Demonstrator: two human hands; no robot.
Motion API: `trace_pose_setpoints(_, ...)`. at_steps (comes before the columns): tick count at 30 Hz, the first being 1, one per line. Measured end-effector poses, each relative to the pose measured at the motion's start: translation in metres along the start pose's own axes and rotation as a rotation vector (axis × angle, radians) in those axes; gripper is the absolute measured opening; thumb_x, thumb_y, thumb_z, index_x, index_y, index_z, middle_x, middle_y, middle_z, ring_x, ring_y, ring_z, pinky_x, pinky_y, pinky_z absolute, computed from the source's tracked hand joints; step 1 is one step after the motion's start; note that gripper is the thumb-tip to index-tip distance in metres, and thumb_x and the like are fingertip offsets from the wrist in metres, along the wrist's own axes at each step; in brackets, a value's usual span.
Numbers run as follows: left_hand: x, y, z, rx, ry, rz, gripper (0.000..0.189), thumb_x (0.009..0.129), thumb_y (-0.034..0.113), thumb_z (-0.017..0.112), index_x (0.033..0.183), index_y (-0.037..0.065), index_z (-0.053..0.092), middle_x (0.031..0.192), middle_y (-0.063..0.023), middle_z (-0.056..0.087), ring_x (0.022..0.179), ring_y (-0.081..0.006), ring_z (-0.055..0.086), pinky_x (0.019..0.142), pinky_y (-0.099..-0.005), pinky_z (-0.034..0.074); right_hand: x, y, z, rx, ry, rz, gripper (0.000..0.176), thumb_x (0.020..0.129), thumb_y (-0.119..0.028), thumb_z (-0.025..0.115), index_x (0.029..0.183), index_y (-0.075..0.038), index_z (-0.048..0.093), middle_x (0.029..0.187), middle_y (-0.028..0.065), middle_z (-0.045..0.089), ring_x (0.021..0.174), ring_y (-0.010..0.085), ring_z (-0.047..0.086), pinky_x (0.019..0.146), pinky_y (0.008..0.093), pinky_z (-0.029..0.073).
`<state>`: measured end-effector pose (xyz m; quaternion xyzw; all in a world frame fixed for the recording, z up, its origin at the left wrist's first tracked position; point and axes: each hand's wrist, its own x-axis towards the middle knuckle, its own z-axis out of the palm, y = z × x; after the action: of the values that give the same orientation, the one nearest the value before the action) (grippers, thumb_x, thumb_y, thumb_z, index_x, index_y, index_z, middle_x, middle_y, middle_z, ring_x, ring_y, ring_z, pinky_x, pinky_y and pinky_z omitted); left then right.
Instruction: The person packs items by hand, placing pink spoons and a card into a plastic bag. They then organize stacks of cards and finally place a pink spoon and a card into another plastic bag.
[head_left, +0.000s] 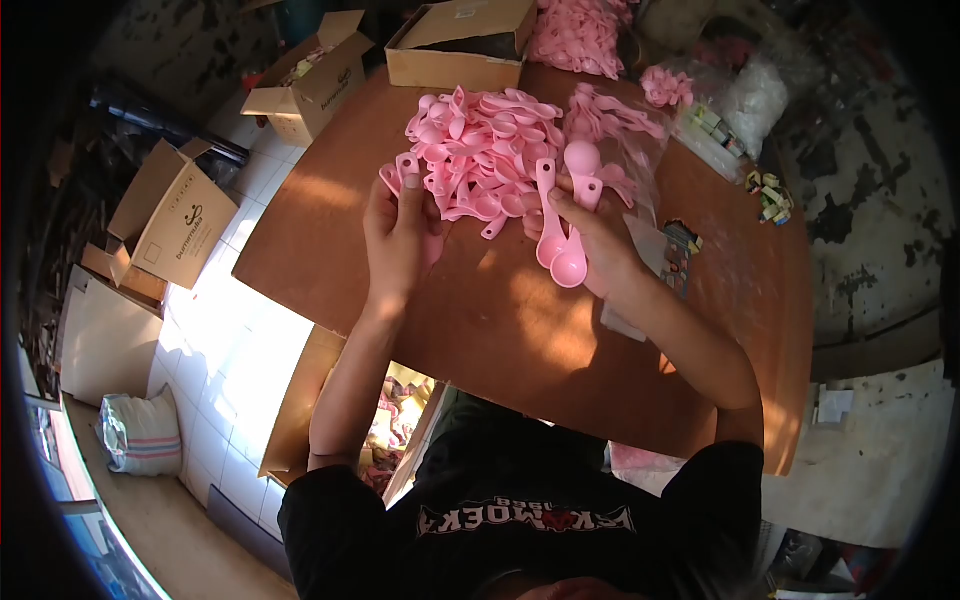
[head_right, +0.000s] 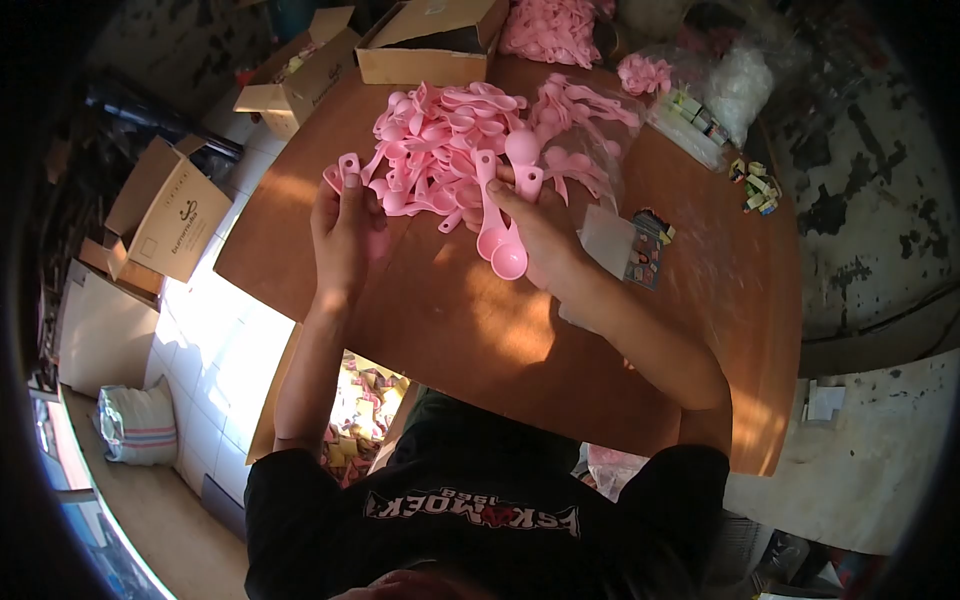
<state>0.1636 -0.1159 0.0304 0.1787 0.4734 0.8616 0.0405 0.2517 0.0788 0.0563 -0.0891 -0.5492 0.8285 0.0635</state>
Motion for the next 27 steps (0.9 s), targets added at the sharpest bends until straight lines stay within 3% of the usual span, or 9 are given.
trace_pose_setpoints(3,0.053,-0.012,-0.008,0.188,0.028,-0.064,0.013,0.099,0.013,0.046,0.102,0.005,0.056,0.076,0.0022,0.055,0.065,-0.0059,0.048,0.060,-0.0230,0.041,0.058,-0.029,-0.005,-0.161,0.035,-0.167,0.029,0.096,-0.012,0.054,0.122,0.001,0.055,0.095,0.0113,0.067,0.074,0.0185,0.067,0.069,0.0311,0.058)
trace_pose_setpoints(6,0.104,-0.025,-0.004,0.386,-0.026,0.005,0.017,0.090,0.010,0.050,0.103,0.002,0.058,0.081,-0.0058,0.060,0.071,-0.0131,0.056,0.065,-0.0285,0.046,0.128,-0.045,-0.014,-0.736,0.062,-0.425,0.026,0.093,-0.013,0.058,0.113,0.004,0.063,0.092,0.0109,0.069,0.077,0.0178,0.068,0.064,0.0302,0.053)
trace_pose_setpoints(8,0.133,-0.030,0.013,0.892,-0.022,0.317,0.018,0.080,0.006,0.056,0.096,-0.001,0.059,0.082,-0.0205,0.064,0.075,-0.0330,0.064,0.070,-0.0412,0.050,0.169,-0.042,-0.014,-0.926,0.139,-0.460,0.024,0.091,-0.017,0.060,0.103,0.002,0.066,0.086,0.0142,0.070,0.075,0.0215,0.069,0.065,0.0350,0.053)
trace_pose_setpoints(11,0.177,-0.060,0.020,1.166,-0.160,0.393,0.022,0.076,0.007,0.057,0.096,-0.001,0.062,0.090,-0.0282,0.064,0.088,-0.0444,0.063,0.079,-0.0473,0.050,0.211,-0.027,-0.013,-1.272,0.243,-0.469,0.024,0.086,-0.022,0.062,0.095,-0.001,0.071,0.083,0.0197,0.069,0.076,0.0302,0.068,0.069,0.0425,0.052)
trace_pose_setpoints(15,0.186,-0.080,0.029,1.343,-0.265,0.429,0.022,0.076,0.008,0.060,0.096,0.000,0.063,0.091,-0.0259,0.065,0.089,-0.0428,0.064,0.081,-0.0474,0.051,0.209,-0.026,0.001,-1.644,0.279,-0.384,0.024,0.078,-0.022,0.066,0.097,-0.008,0.072,0.087,0.0224,0.068,0.085,0.0378,0.067,0.075,0.0466,0.053)
trace_pose_setpoints(17,0.189,-0.091,0.029,1.521,-0.279,0.303,0.039,0.076,0.014,0.062,0.113,0.001,0.060,0.094,-0.0259,0.066,0.090,-0.0419,0.064,0.081,-0.0448,0.051,0.207,-0.027,0.004,-1.633,0.270,-0.386,0.025,0.074,-0.018,0.067,0.095,-0.007,0.072,0.087,0.0222,0.068,0.085,0.0379,0.067,0.077,0.0475,0.053)
trace_pose_setpoints(20,0.179,-0.088,0.034,1.433,-0.248,0.271,0.044,0.076,0.019,0.065,0.116,0.001,0.058,0.096,-0.0244,0.066,0.092,-0.0397,0.065,0.082,-0.0453,0.052,0.228,-0.025,-0.015,-1.636,0.204,-0.418,0.029,0.071,-0.021,0.070,0.095,-0.004,0.071,0.086,0.0227,0.068,0.083,0.0372,0.068,0.074,0.0451,0.054)
trace_pose_setpoints(23,0.182,-0.097,0.028,1.399,-0.189,0.303,0.039,0.076,0.016,0.062,0.110,-0.001,0.057,0.108,-0.0250,0.062,0.100,-0.0412,0.061,0.085,-0.0478,0.050,0.228,-0.037,-0.025,-1.451,0.028,-0.298,0.041,0.072,-0.029,0.078,0.100,-0.001,0.069,0.086,0.0144,0.070,0.079,0.0256,0.068,0.072,0.0392,0.054)
trace_pose_setpoints(27,0.171,-0.085,0.018,1.289,-0.274,0.380,0.046,0.075,0.017,0.064,0.116,-0.001,0.053,0.112,-0.0267,0.058,0.105,-0.0446,0.057,0.087,-0.0467,0.049,0.153,-0.085,-0.015,-1.146,-0.180,-0.306,0.034,0.089,-0.023,0.066,0.109,0.004,0.064,0.089,0.0080,0.066,0.075,0.0145,0.065,0.065,0.0263,0.053)
